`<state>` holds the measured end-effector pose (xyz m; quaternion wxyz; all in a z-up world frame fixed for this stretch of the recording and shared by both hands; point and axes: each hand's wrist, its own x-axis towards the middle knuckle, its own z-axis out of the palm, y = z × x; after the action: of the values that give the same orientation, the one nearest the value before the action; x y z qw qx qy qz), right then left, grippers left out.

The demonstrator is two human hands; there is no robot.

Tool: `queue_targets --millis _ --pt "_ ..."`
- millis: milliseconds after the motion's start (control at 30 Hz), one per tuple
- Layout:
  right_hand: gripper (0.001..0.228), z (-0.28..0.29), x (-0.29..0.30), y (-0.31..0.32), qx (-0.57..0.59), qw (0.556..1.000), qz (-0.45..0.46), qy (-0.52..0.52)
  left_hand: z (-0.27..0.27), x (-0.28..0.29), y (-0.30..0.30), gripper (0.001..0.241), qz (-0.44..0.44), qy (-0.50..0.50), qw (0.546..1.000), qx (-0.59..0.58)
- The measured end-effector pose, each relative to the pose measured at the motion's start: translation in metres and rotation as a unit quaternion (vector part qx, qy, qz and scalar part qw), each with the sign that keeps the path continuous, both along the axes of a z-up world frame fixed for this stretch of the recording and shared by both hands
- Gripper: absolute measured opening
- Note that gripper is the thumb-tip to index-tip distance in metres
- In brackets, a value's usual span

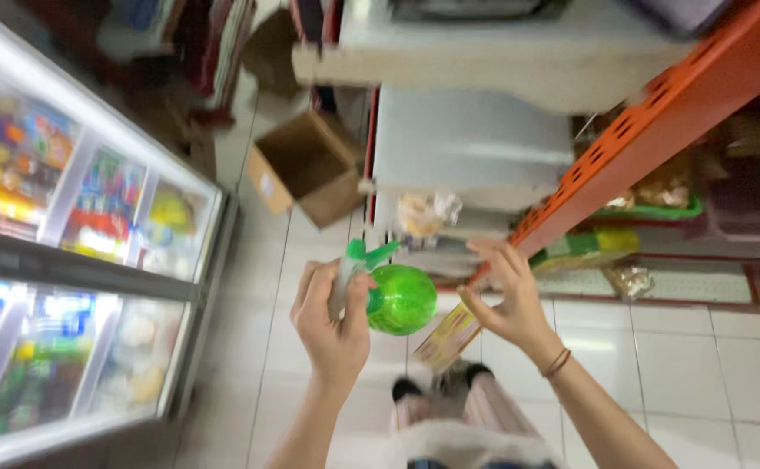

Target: The person sprays a cleaning solution from a green bottle onto the shelves of a display unit and wipes them with a cloth. They clean multiple shelves, including the lower ones, and also wipe a cardboard box on the floor.

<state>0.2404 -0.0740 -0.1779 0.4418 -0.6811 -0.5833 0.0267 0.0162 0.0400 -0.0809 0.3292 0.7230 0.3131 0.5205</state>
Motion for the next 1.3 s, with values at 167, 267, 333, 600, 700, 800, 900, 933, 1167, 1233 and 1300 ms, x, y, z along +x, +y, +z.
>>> queue_targets --millis 167,267,333,600,700,800,900,933,1167,1233,1300 --pt "0.076 0.003 -0.003 -0.008 -0.022 0.990 0.127 0.054 0.001 0.001 -0.051 0.013 0.035 -0.011 0.996 -0.081" --pt "0.083 0.008 0.001 -0.016 -0.020 0.978 0.200 0.055 0.006 0.014 -0.080 0.013 0.058 -0.035 0.992 -0.105" --pt "0.092 0.011 0.007 -0.022 -0.055 0.963 0.246 0.098 0.010 0.025 -0.096 0.014 0.061 -0.054 0.989 -0.119" --pt "0.117 0.019 0.050 -0.059 0.013 0.963 0.268 0.034 0.039 0.090 -0.138 0.017 -0.020 -0.155 0.970 -0.189" --pt "0.115 0.023 0.065 -0.067 0.080 0.968 0.237 0.032 0.062 0.111 -0.143 0.021 -0.079 -0.185 0.951 -0.235" --pt "0.109 0.038 0.082 -0.070 0.120 0.967 0.215 0.066 0.093 0.117 -0.134 0.040 -0.174 -0.137 0.970 -0.101" --pt "0.106 0.065 0.088 -0.072 0.135 0.950 0.236 0.154 0.127 0.109 -0.120 0.073 -0.252 -0.055 0.965 0.048" --pt "0.106 0.076 0.088 -0.076 0.111 0.951 0.226 0.177 0.138 0.108 -0.113 0.085 -0.273 -0.026 0.958 0.085" --pt "0.104 0.148 0.077 -0.042 0.153 0.973 0.167 0.052 0.190 0.135 -0.064 0.068 -0.251 0.012 0.948 0.195" --pt "0.102 0.159 0.068 -0.027 0.248 0.946 0.183 0.095 0.202 0.141 -0.051 0.066 -0.228 0.031 0.952 0.201" --pt "0.106 0.169 0.059 -0.017 0.293 0.932 0.168 0.129 0.214 0.149 -0.035 0.062 -0.210 -0.006 0.953 0.216"
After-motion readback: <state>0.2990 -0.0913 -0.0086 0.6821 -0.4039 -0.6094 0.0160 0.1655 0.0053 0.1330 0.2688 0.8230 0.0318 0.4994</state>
